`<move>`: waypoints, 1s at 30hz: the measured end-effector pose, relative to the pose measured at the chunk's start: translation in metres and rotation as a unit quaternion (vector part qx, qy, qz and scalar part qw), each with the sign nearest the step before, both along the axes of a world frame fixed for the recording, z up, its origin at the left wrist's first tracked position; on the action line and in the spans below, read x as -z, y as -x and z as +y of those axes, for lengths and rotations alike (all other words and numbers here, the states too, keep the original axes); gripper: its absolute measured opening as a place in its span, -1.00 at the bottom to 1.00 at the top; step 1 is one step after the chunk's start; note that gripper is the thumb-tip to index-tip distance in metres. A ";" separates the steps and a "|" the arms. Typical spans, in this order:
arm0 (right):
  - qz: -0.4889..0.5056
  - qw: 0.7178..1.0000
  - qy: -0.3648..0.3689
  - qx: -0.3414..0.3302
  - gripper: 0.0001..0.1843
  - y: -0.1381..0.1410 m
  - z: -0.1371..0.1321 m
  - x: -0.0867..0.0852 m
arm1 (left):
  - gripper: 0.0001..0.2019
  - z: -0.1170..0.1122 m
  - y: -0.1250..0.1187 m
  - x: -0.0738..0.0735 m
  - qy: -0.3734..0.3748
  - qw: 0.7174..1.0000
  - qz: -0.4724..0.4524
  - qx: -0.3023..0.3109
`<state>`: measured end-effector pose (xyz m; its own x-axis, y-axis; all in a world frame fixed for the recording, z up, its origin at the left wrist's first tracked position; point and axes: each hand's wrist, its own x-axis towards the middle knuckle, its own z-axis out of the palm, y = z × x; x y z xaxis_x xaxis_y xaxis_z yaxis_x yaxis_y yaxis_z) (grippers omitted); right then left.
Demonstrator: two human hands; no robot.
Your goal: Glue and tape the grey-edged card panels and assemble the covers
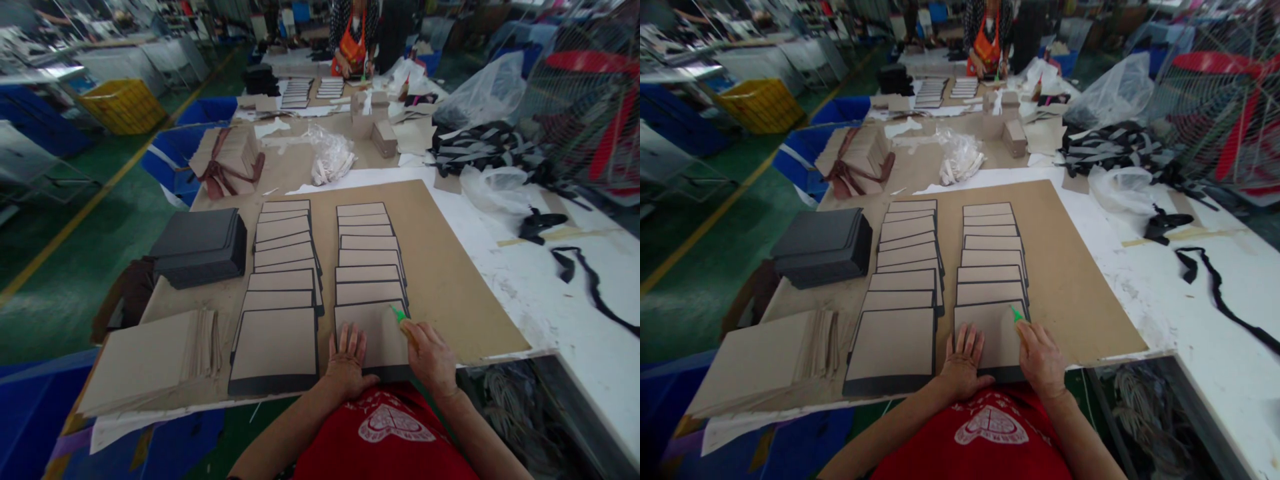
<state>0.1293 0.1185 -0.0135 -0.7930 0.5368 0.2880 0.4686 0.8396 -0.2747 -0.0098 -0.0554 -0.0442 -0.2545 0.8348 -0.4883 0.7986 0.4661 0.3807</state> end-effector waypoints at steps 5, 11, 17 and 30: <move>0.018 0.998 0.029 -0.052 -0.63 0.012 -0.019 -0.003 | 0.02 0.001 0.001 -0.002 0.007 1.000 -0.009 -0.003; 0.032 0.991 0.071 -0.111 -0.61 0.025 -0.033 -0.005 | 0.00 0.000 0.000 0.003 -0.009 1.000 -0.017 -0.007; 0.045 0.985 0.082 -0.143 -0.59 0.034 -0.037 -0.005 | 0.03 -0.001 -0.001 0.006 -0.006 1.000 -0.021 -0.004; 0.064 0.969 0.128 -0.201 -0.65 0.059 -0.053 -0.008 | -0.11 -0.001 -0.003 0.014 -0.012 1.000 -0.023 -0.003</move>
<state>0.0704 0.0657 -0.0052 -0.9192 0.2594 0.2964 0.0665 0.8438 -0.5325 -0.0063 -0.0567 -0.0587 -0.2368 0.8449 -0.4797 0.7768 0.4612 0.4288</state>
